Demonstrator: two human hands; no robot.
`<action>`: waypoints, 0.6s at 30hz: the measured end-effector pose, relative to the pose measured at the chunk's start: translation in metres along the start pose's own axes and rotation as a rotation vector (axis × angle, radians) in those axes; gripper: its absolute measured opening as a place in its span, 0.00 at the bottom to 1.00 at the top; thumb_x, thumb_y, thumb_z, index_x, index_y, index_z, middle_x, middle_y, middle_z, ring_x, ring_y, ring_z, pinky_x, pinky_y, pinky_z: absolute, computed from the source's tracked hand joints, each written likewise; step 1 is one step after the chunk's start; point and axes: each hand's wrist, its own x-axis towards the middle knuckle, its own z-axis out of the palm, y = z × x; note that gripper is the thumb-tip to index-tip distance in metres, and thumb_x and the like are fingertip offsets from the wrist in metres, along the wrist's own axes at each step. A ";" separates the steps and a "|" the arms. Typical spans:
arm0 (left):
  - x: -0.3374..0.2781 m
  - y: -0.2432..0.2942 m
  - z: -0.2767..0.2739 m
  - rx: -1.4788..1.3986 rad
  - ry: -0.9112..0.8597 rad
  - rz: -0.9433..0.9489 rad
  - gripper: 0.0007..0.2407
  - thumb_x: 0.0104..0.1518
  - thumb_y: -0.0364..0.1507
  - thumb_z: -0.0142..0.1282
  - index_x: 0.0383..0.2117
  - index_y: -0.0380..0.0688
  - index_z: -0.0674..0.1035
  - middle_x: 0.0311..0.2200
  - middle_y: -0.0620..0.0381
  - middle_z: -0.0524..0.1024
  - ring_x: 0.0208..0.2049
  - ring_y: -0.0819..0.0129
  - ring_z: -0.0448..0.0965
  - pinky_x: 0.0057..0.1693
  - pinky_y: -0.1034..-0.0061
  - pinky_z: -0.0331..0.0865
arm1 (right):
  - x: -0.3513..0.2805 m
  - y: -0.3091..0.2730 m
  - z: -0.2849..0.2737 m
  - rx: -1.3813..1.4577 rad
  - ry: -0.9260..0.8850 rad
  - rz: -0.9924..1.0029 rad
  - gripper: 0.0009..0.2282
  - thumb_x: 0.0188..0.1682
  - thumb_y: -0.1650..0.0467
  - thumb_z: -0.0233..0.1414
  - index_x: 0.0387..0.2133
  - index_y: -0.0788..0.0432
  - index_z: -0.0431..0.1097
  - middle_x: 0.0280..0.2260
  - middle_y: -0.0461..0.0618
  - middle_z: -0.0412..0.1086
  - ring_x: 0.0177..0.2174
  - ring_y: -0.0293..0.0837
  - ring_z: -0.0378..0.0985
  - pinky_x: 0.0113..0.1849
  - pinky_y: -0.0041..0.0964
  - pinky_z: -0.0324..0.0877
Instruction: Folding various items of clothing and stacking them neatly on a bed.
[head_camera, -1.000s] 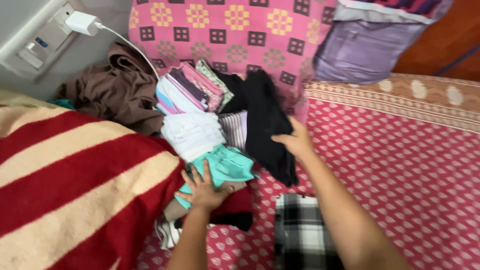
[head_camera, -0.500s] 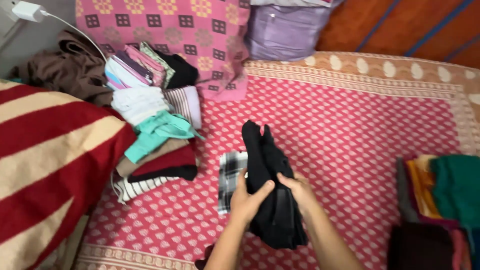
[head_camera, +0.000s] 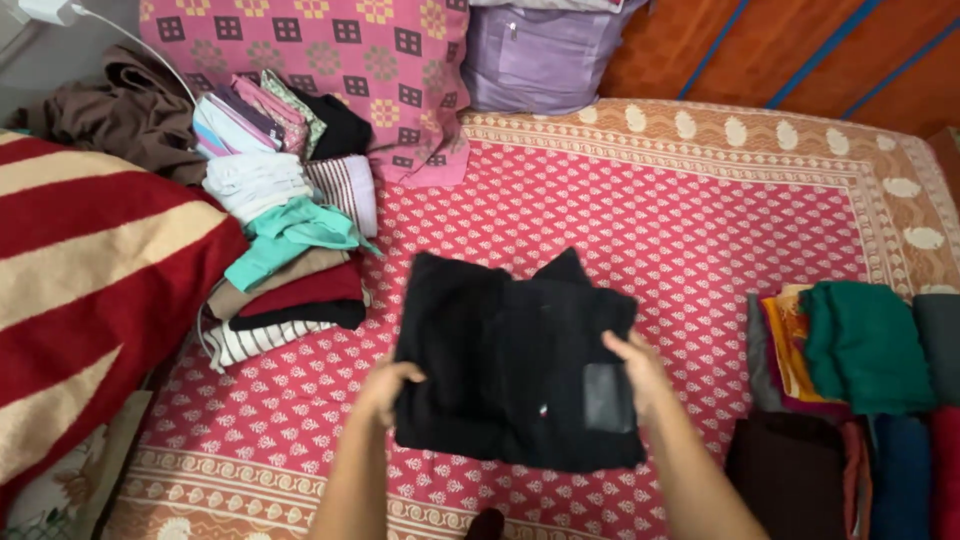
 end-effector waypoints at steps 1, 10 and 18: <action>0.017 -0.018 -0.023 0.000 0.008 -0.007 0.26 0.39 0.16 0.51 0.51 0.36 0.75 0.36 0.43 0.80 0.33 0.50 0.82 0.42 0.60 0.79 | 0.016 0.015 -0.019 0.000 -0.002 0.010 0.13 0.48 0.68 0.56 0.46 0.56 0.73 0.38 0.49 0.78 0.33 0.45 0.81 0.35 0.42 0.77; 0.069 -0.139 -0.088 0.533 0.507 0.164 0.19 0.49 0.22 0.60 0.50 0.37 0.78 0.41 0.44 0.83 0.42 0.54 0.83 0.50 0.62 0.75 | 0.133 0.144 -0.111 -1.009 0.493 -0.318 0.14 0.51 0.64 0.56 0.45 0.59 0.76 0.40 0.62 0.78 0.39 0.61 0.80 0.42 0.54 0.72; -0.040 -0.079 0.058 0.118 -0.161 0.248 0.33 0.51 0.42 0.62 0.64 0.44 0.68 0.54 0.54 0.77 0.54 0.64 0.78 0.53 0.73 0.73 | -0.026 0.066 0.072 -0.915 0.280 -0.578 0.13 0.50 0.62 0.55 0.31 0.62 0.69 0.24 0.63 0.70 0.25 0.61 0.75 0.28 0.53 0.67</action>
